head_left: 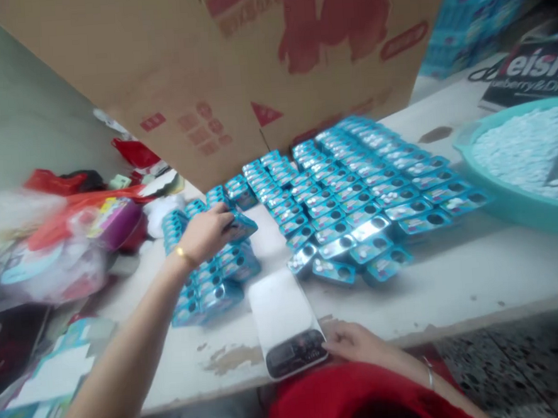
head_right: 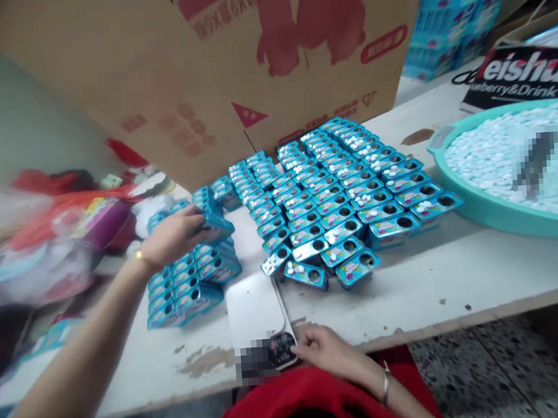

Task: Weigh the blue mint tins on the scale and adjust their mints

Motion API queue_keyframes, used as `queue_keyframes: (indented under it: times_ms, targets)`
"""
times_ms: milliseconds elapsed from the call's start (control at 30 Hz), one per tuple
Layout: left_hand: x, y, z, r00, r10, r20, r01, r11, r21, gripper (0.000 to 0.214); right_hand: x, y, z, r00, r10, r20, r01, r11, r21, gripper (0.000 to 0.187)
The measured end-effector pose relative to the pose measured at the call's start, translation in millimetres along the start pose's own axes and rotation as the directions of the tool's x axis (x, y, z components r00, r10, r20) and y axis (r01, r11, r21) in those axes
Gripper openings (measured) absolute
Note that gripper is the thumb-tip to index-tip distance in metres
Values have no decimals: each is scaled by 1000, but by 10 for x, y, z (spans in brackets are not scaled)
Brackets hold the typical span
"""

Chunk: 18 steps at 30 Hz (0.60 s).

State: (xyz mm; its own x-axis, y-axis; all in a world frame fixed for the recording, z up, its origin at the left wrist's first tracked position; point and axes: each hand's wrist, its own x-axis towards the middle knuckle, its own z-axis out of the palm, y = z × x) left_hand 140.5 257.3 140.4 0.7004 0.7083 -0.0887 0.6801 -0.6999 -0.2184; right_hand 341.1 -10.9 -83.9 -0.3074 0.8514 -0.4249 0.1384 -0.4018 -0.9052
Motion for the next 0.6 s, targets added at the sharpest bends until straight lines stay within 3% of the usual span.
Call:
queue_keyframes:
  times_ms: [133, 267, 367, 467, 600]
  targets:
    - [-582, 697, -127, 986, 84, 147, -70, 993, -98, 19, -74, -84, -117, 998, -43, 45, 44, 999, -27, 36]
    - [-831, 1199, 90, 968, 48, 246, -22, 994, -108, 19, -138, -107, -237, 996, -63, 60, 67, 995, -69, 35]
    - [-884, 1337, 266, 969, 24, 248, 4, 994, -113, 18, -163, -99, -313, 997, -52, 61, 57, 994, -88, 37]
    - [-918, 1366, 325, 979, 14, 204, 14, 991, -137, 15, -170, -82, -352, 996, -36, 76, 44, 994, -103, 41]
    - [-1069, 1308, 220, 999, 46, -1, -45, 973, -225, 19, -191, -59, -298, 996, -25, 91, 35, 994, -105, 45]
